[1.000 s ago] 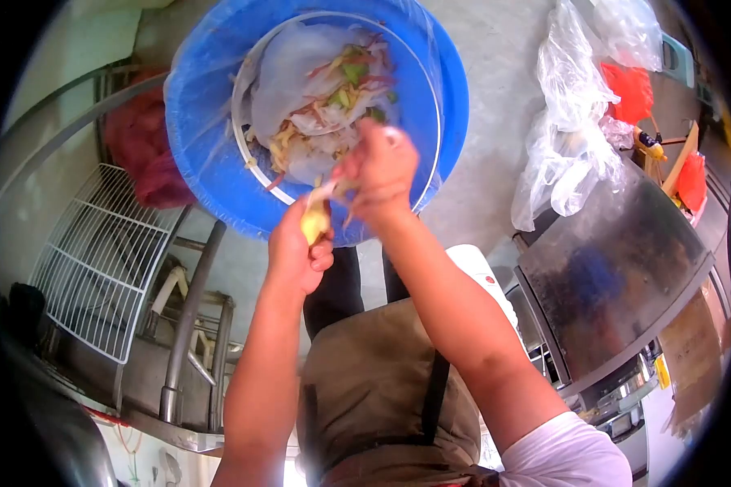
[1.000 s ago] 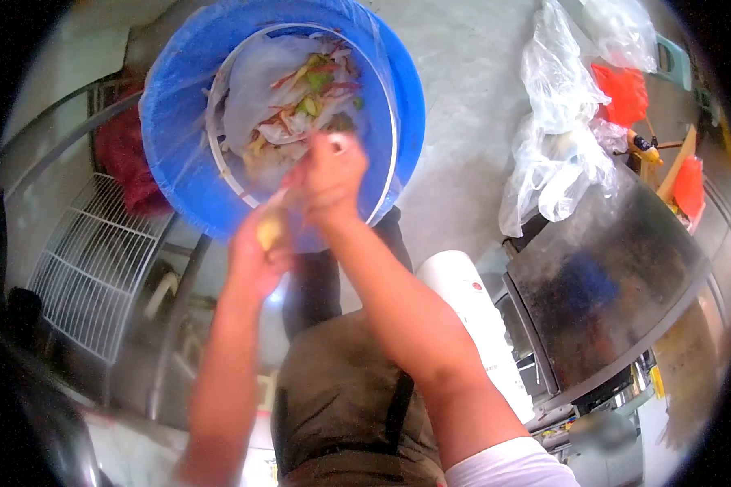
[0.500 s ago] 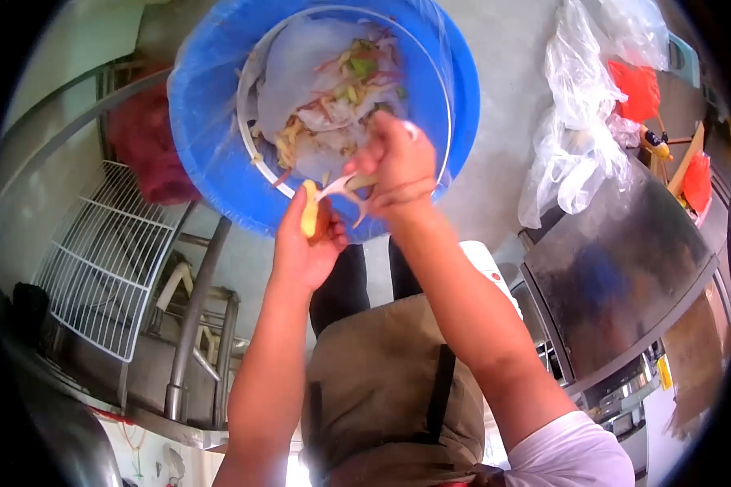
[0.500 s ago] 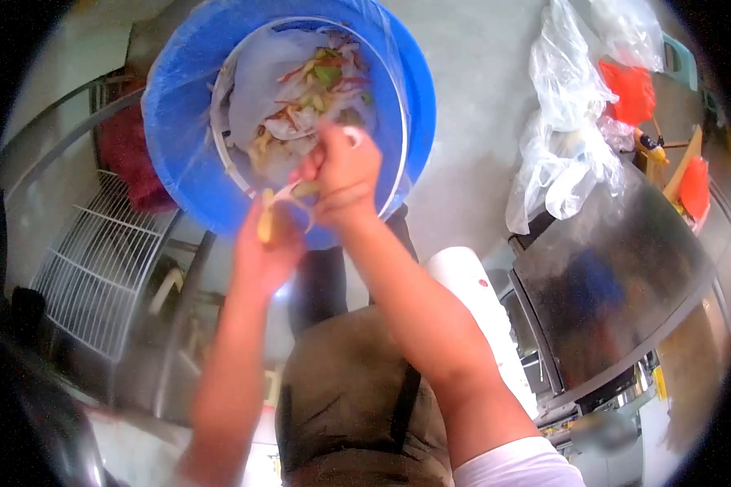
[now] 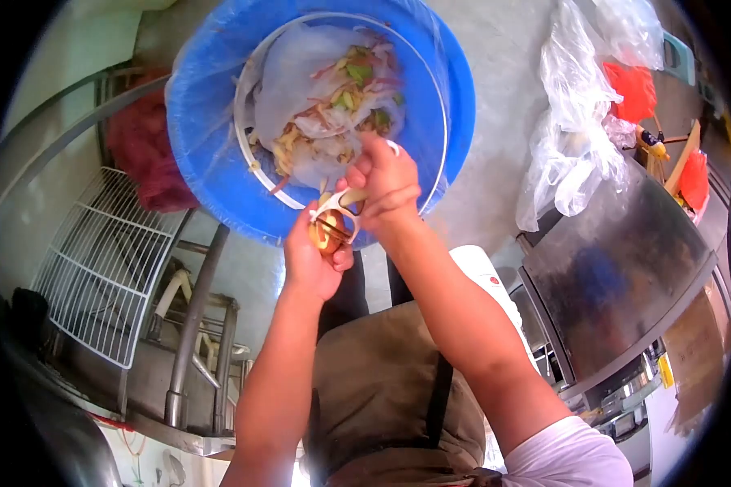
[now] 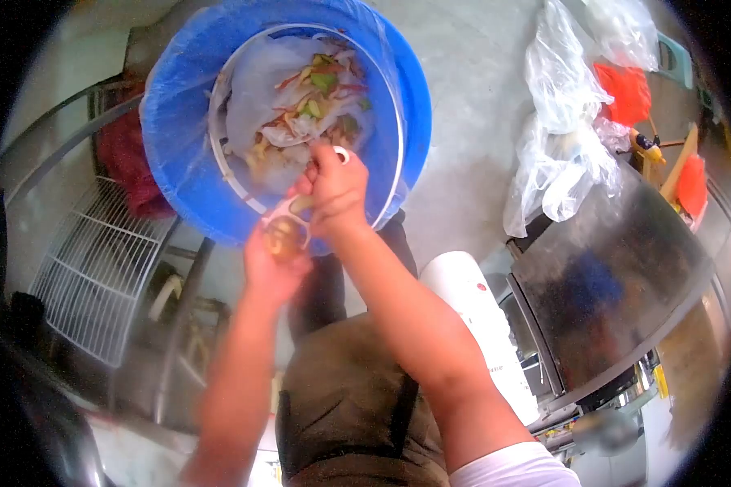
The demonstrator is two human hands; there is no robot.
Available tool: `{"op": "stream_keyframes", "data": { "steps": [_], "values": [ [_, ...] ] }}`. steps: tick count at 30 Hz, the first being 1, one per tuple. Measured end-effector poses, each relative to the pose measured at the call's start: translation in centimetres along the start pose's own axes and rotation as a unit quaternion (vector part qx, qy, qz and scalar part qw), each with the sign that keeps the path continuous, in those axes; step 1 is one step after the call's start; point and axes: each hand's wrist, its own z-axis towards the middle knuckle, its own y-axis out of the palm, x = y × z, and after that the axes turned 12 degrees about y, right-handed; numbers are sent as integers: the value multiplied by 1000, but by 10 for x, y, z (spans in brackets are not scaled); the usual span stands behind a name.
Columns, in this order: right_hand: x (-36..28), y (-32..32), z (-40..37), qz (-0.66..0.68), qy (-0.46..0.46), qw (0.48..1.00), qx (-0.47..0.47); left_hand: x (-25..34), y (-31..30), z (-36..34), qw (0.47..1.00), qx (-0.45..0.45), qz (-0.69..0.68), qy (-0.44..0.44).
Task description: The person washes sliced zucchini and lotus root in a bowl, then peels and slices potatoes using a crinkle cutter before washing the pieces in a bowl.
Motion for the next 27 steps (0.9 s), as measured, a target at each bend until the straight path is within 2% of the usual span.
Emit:
{"op": "stream_keyframes", "data": {
  "steps": [3, 7, 8, 11, 12, 15, 19, 20, 23, 26, 27],
  "values": [
    [-11, -5, 19, -23, -142, 989, 24, 9, -16, 7, 996, -58, 51, -51],
    [-12, 8, 0, -21, -17, 1000, -13, 11, -15, 4, 995, -63, 76, -20],
    [-8, 4, 10, -22, -14, 1000, 16, 10, -19, 5, 995, -84, 58, -18],
    [-27, -8, 30, -18, -178, 983, 40, 12, -28, 1, 986, -150, 19, -74],
    [-33, -4, 25, 14, -146, 989, 5, 14, -28, -2, 989, -130, -4, -76],
    [-26, 3, -4, 39, -98, 994, -2, 7, -21, 0, 994, -101, 38, 17],
    [-3, 6, -33, 3, -52, 998, -34, -1, -2, 5, 996, -56, 12, 70],
    [2, 7, -33, 5, -42, 999, -28, -1, 2, 3, 994, -70, -4, 80],
    [6, 8, -28, 11, -38, 999, -14, -4, -12, 8, 994, -82, -9, 65],
    [10, 9, -18, -16, -30, 999, -11, -3, -14, 6, 996, -56, 12, 62],
    [5, 8, -7, -47, -105, 993, 20, -2, -13, 3, 997, -40, 24, 59]
  ]
}}
